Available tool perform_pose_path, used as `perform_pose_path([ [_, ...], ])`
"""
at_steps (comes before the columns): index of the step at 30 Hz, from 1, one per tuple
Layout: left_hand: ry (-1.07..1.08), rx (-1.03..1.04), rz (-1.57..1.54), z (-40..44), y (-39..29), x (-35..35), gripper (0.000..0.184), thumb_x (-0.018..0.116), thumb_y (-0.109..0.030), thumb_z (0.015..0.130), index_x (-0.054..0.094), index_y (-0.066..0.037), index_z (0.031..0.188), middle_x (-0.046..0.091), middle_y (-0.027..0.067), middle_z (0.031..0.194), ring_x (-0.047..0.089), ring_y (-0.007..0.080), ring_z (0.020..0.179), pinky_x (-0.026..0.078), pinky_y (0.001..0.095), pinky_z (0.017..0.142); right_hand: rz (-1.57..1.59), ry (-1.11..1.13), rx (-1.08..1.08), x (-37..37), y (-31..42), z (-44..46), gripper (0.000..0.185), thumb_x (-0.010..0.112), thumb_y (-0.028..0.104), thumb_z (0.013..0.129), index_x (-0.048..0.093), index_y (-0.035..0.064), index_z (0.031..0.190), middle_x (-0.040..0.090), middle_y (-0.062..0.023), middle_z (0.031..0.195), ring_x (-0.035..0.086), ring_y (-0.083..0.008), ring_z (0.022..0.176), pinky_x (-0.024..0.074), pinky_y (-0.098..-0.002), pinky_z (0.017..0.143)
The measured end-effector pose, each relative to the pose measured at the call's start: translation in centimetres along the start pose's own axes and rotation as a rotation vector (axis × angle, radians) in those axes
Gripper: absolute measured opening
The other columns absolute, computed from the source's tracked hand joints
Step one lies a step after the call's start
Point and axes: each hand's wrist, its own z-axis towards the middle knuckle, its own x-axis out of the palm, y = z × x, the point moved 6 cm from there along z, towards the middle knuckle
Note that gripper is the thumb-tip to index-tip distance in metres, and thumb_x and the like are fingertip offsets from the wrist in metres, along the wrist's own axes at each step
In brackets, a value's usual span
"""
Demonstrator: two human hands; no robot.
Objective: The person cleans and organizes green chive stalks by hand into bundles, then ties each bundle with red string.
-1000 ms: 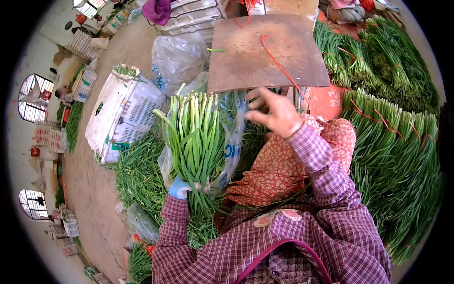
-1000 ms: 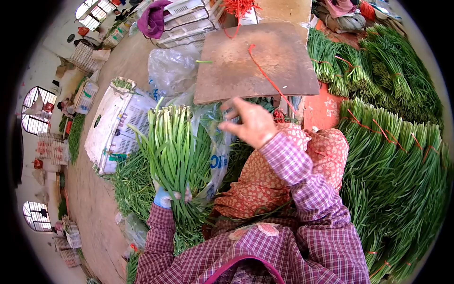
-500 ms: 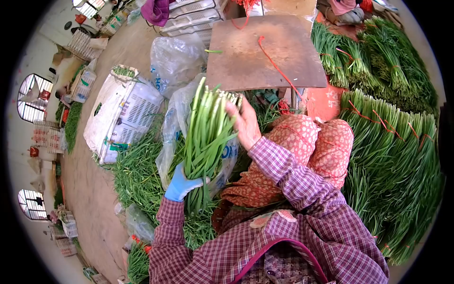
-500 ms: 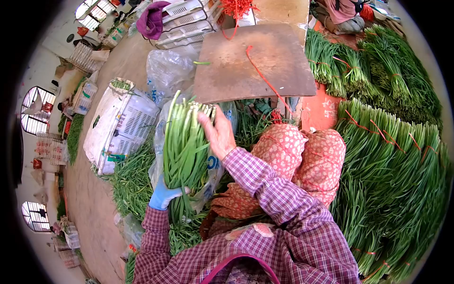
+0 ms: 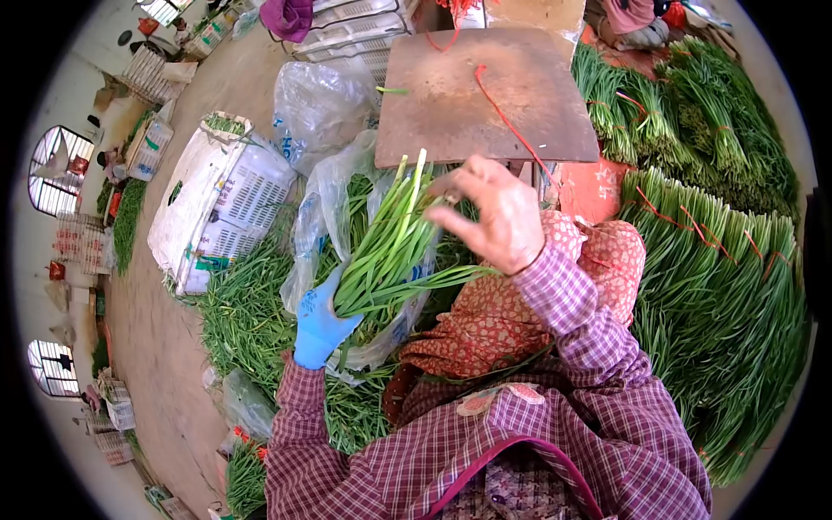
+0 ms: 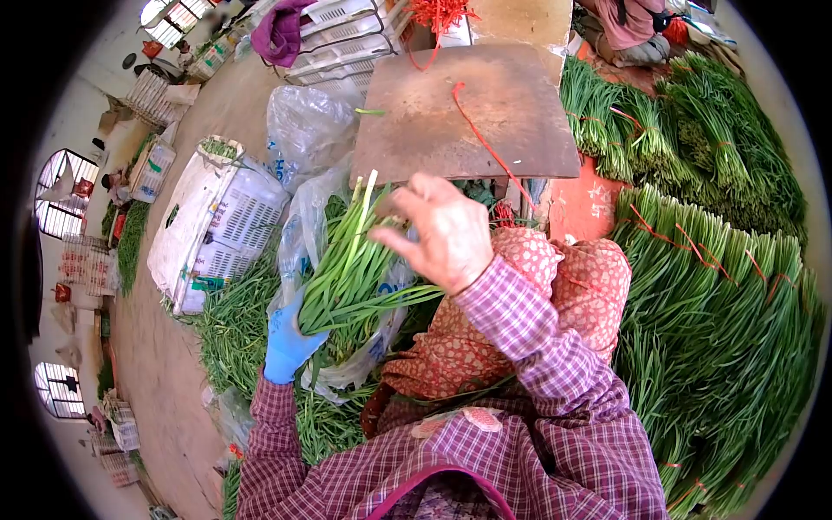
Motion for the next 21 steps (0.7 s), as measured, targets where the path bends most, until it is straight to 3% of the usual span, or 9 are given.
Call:
perform_pose_path([
  [4, -0.023, 0.022, -0.030, 0.4, -1.3, -0.7, 0.073, 0.077, -0.014, 0.070, 0.047, -0.001, 0.135, 0.067, 0.0163, 0.112, 0.067, 0.0256, 0.098, 0.052, 0.0335, 0.085, -0.120, 0.012, -0.028, 1.7, 1.0, 0.0, 0.025, 0.075, 0.028, 0.073, 0.065, 0.0099, 0.086, 0.051, -0.0059, 0.078, 0.060, -0.0260, 0.083, 0.0494, -0.0390, 0.065],
  [6, -0.039, 0.005, 0.122, 0.6, -2.0, -1.4, 0.072, 0.076, -0.011, 0.069, 0.049, -0.005, 0.136, 0.067, 0.0154, 0.113, 0.067, 0.0254, 0.099, 0.052, 0.0326, 0.084, -0.062, -0.071, -0.116, 2.1, 0.7, 0.1, 0.018, 0.072, 0.024, 0.077, 0.064, 0.0092, 0.083, 0.052, -0.0059, 0.075, 0.059, -0.0252, 0.073, 0.0484, -0.0374, 0.061],
  [8, -0.093, 0.005, 0.182, 0.2, -1.3, -1.9, 0.072, 0.076, -0.011, 0.069, 0.050, -0.007, 0.136, 0.067, 0.0147, 0.111, 0.068, 0.0258, 0.096, 0.052, 0.0326, 0.083, -0.128, -0.190, -0.068, 1.2, -0.9, 0.4, 0.014, 0.070, 0.019, 0.079, 0.062, 0.0083, 0.079, 0.057, -0.0067, 0.074, 0.059, -0.0249, 0.064, 0.0482, -0.0382, 0.056],
  [10, -0.147, 0.002, 0.245, -0.3, -0.4, -2.6, 0.073, 0.077, -0.011, 0.068, 0.051, -0.009, 0.136, 0.068, 0.0140, 0.110, 0.068, 0.0262, 0.094, 0.053, 0.0326, 0.081, -0.243, -0.200, 0.059, -0.3, -3.7, 0.5, 0.017, 0.068, 0.024, 0.080, 0.060, 0.0093, 0.078, 0.055, -0.0065, 0.074, 0.060, -0.0236, 0.069, 0.0493, -0.0382, 0.055],
  [14, -0.221, -0.055, 0.468, -1.1, 1.0, -3.6, 0.078, 0.078, -0.013, 0.066, 0.049, -0.019, 0.139, 0.068, 0.0122, 0.100, 0.067, 0.0267, 0.078, 0.053, 0.0343, 0.069, -0.382, -0.056, 0.118, -0.2, -7.7, -0.5, 0.015, 0.067, 0.023, 0.081, 0.060, 0.0090, 0.082, 0.055, -0.0077, 0.081, 0.060, -0.0278, 0.080, 0.0503, -0.0407, 0.067],
  [17, -0.183, -0.068, 0.614, -0.8, 0.7, -3.8, 0.086, 0.079, -0.013, 0.062, 0.046, -0.024, 0.141, 0.065, 0.0110, 0.090, 0.064, 0.0265, 0.070, 0.050, 0.0352, 0.062, -0.291, -0.087, -0.046, -1.3, -2.3, 0.8, 0.016, 0.069, 0.021, 0.080, 0.061, 0.0102, 0.089, 0.052, -0.0085, 0.082, 0.057, -0.0292, 0.078, 0.0489, -0.0409, 0.067],
  [19, -0.243, 0.035, 0.668, -0.4, -0.3, -3.9, 0.092, 0.077, -0.008, 0.057, 0.045, -0.028, 0.142, 0.059, 0.0094, 0.078, 0.058, 0.0267, 0.062, 0.046, 0.0364, 0.056, -0.251, -0.075, -0.096, -0.3, 0.4, 1.4, 0.018, 0.072, 0.024, 0.077, 0.063, 0.0099, 0.084, 0.052, -0.0074, 0.081, 0.056, -0.0265, 0.078, 0.0481, -0.0398, 0.066],
  [21, -0.212, 0.019, 0.687, -0.2, -0.4, -3.9, 0.097, 0.075, -0.005, 0.055, 0.043, -0.032, 0.142, 0.057, 0.0088, 0.076, 0.058, 0.0264, 0.061, 0.046, 0.0364, 0.055, -0.208, -0.040, -0.125, 1.5, 1.6, 1.9, 0.022, 0.075, 0.026, 0.074, 0.063, 0.0090, 0.079, 0.052, -0.0068, 0.079, 0.056, -0.0252, 0.079, 0.0478, -0.0390, 0.067],
])
